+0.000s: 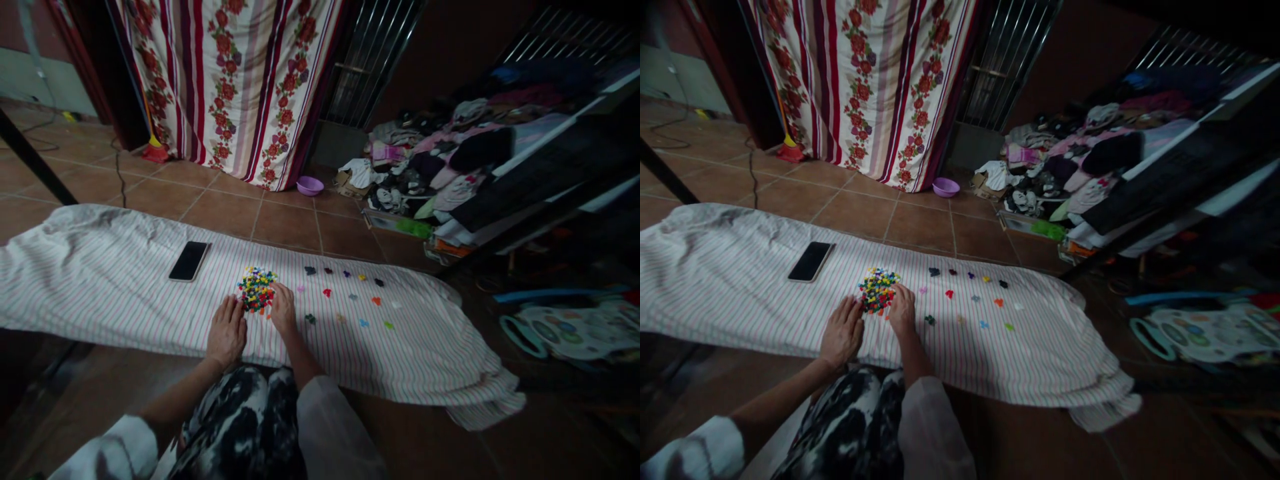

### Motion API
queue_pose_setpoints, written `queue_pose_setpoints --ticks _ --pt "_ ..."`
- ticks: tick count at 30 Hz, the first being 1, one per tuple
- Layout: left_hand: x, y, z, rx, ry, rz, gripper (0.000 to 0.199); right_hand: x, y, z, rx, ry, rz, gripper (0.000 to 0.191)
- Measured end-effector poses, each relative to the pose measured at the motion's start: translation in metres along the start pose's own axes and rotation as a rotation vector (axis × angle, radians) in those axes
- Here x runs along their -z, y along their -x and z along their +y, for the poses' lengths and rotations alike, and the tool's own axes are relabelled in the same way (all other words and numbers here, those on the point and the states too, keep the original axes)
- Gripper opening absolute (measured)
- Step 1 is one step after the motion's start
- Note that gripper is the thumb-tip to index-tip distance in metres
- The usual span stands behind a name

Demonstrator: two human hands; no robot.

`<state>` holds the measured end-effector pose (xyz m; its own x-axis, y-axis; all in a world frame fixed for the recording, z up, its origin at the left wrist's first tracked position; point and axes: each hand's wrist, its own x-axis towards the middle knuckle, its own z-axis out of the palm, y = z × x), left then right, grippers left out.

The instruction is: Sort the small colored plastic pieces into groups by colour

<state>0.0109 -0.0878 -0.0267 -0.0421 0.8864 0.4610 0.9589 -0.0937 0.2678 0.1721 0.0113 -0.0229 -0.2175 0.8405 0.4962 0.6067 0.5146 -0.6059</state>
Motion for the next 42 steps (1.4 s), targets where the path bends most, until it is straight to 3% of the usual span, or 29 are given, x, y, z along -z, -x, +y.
queue_pose_setpoints --ticks 5,10,15,18,23,27,33,38,42 --pt "0.008 0.019 -0.012 -0.117 -0.056 -0.104 0.051 0.002 0.01 -0.004 -0.058 -0.01 0.07 0.041" --pt "0.009 0.013 -0.008 -0.132 -0.136 -0.21 0.053 0.007 0.04 -0.016 -0.134 -0.044 0.14 0.036" --pt "0.007 -0.002 -0.002 -0.095 -0.146 -0.253 0.054 0.02 0.059 -0.028 -0.147 -0.077 0.046 0.035" --pt "0.01 0.002 -0.002 -0.068 -0.131 -0.243 0.055 0.026 0.062 -0.032 -0.189 -0.047 0.012 0.035" --pt "0.025 0.023 -0.007 -0.064 -0.125 -0.228 0.054 0.026 0.067 -0.034 -0.192 0.017 -0.029 0.036" --pt "0.042 0.022 -0.008 -0.082 -0.175 -0.331 0.051 0.021 0.072 -0.032 -0.128 0.07 -0.088 0.039" --pt "0.058 -0.001 0.005 -0.07 -0.218 -0.437 0.047 0.021 0.067 -0.031 -0.132 0.135 -0.151 0.043" --pt "0.056 -0.016 0.023 0.008 -0.278 -0.613 0.068 0.027 0.047 -0.035 -0.22 0.146 -0.146 0.035" --pt "0.053 -0.032 0.034 0.063 -0.315 -0.795 0.082 0.028 0.027 -0.039 -0.292 0.165 -0.259 0.03"
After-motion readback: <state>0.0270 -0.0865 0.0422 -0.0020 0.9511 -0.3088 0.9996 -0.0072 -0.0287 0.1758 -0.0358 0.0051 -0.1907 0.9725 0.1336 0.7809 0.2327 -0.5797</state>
